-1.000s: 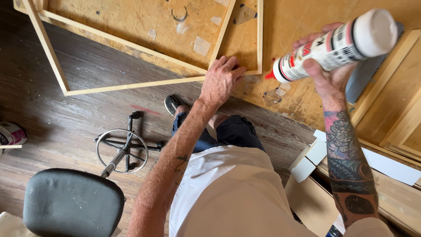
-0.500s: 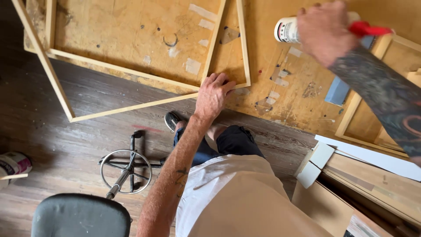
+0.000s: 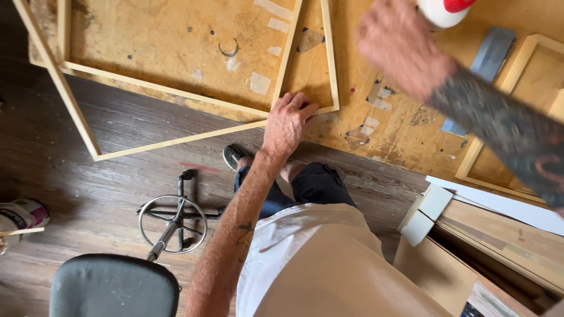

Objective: Apply wood glue to the joints of wooden slats and assemble them into rectangular frames.

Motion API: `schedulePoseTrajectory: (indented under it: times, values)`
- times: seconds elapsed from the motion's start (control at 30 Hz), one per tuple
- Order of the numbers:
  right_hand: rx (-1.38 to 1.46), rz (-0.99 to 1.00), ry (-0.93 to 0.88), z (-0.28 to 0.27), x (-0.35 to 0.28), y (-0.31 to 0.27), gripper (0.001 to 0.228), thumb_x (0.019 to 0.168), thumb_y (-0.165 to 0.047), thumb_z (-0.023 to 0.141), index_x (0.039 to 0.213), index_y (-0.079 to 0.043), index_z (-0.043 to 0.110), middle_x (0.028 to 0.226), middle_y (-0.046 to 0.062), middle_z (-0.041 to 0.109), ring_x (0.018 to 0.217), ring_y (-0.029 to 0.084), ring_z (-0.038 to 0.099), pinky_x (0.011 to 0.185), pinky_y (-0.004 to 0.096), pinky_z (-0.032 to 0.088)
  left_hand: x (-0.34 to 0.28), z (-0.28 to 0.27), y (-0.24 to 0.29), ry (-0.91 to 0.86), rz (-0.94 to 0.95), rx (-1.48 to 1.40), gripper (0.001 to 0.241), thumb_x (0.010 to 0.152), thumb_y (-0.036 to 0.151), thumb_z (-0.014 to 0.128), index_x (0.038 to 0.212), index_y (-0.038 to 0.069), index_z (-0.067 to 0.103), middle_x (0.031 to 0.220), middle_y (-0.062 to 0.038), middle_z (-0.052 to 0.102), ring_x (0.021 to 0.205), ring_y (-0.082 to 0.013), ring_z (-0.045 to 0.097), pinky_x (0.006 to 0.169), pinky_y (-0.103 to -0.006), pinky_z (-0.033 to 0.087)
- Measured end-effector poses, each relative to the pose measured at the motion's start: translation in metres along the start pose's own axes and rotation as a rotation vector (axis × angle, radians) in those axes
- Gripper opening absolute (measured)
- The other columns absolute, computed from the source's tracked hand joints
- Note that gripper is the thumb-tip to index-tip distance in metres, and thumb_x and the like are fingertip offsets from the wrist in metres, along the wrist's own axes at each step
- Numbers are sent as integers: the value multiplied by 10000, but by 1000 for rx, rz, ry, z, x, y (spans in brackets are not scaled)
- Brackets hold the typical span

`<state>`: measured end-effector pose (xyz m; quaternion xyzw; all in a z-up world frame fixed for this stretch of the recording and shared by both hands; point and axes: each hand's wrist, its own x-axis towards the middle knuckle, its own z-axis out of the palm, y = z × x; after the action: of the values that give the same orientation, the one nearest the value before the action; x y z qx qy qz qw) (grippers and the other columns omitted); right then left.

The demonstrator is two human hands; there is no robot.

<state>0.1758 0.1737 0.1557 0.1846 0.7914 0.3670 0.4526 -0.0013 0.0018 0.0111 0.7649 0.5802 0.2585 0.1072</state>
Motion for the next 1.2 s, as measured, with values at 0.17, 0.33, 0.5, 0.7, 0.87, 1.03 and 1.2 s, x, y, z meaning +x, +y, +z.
schedulePoseTrajectory:
  times: [0.17,0.33,0.5,0.7,0.87,1.03,1.2]
  values:
    - [1235,-167,674,6,-46,-68,464,1036,-176,652,1454,16,590,971,206,662,927,325,657,737,382,565,-7,11,-5,-9,-49,-58,88,890,282,742,977,277,746,963,12,581,943,-218,610,817,-312,511]
    - [1298,-63,674,57,-43,-144,751,952,-499,689,1577,-124,508,1170,167,578,1009,296,619,806,413,565,-6,11,-6,-12,-54,-71,153,847,297,784,995,276,749,983,8,592,972,-209,614,835,-315,508]
    - [1258,-68,721,70,-37,-158,722,966,-520,680,1561,-137,535,1179,165,599,1016,270,604,846,382,548,-3,11,-5,-10,-53,-55,121,877,306,775,989,280,737,976,15,577,969,-195,605,839,-294,495]
    - [1219,-106,741,69,-43,-148,669,946,-537,688,1507,-186,594,1222,158,611,1043,267,626,863,386,557,-6,10,-3,-8,-53,-54,95,930,317,718,1013,278,740,971,13,567,964,-199,600,831,-309,498]
    - [1217,-143,793,61,-50,-133,649,945,-522,693,1492,-184,606,1234,168,626,1054,269,642,880,387,570,-5,8,-3,-13,-46,-48,101,932,311,727,1020,266,746,973,4,569,963,-214,602,831,-316,508]
    - [1242,-154,769,78,-53,-141,586,953,-488,691,1447,-179,627,1263,161,631,1079,273,662,897,387,590,-5,7,-2,-20,-54,-59,131,913,295,750,1038,260,739,982,1,577,976,-215,607,841,-321,512]
    - [1430,-88,708,92,-59,-168,606,953,-416,721,1471,-131,588,1294,161,606,1135,302,652,928,413,603,-5,8,-3,-18,-51,-75,150,917,313,743,1059,267,738,987,4,586,995,-211,610,858,-323,511]
